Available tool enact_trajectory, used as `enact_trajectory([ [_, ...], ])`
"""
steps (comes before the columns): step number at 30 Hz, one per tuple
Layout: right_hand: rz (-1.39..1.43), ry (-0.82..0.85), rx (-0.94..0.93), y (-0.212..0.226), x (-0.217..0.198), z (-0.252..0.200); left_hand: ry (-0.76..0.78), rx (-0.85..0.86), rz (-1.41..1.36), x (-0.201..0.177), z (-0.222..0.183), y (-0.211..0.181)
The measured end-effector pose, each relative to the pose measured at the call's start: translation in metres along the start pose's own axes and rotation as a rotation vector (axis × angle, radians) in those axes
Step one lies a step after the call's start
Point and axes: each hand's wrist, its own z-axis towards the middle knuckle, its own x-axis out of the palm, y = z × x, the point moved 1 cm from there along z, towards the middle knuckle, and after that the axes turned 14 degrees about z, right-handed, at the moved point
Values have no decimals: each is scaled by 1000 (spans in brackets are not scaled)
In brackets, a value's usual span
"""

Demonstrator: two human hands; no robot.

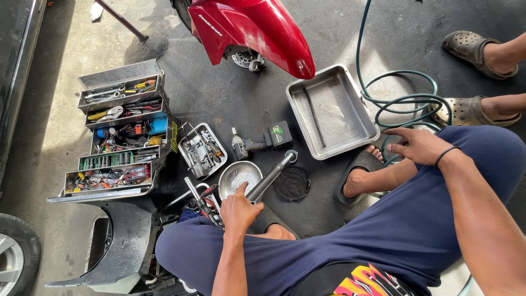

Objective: Repairing a motorcycle by using a ratchet and an impact driver to work on engine or frame components.

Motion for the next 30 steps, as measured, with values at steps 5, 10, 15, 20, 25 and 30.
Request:
enact_trajectory([
  [5,20,-1,-4,1,0,0,15,-8,3,-1,1,0],
  [10,-9,-5,-9,-4,1,3,1,-6,-5,0,-1,0],
  [15,-10,-10,-16,-7,2,6,18,-14,-6,-4,-2,-1],
  [20,-24,-11,-20,-9,2,7,1,-2,-6,-2,-1,-1],
  [25,-11,-8,-7,-2,1,3,26,-25,5,-4,-1,-2],
  [30,-2,-8,9,1,0,0,23,-15,2,-4,-2,-1],
])
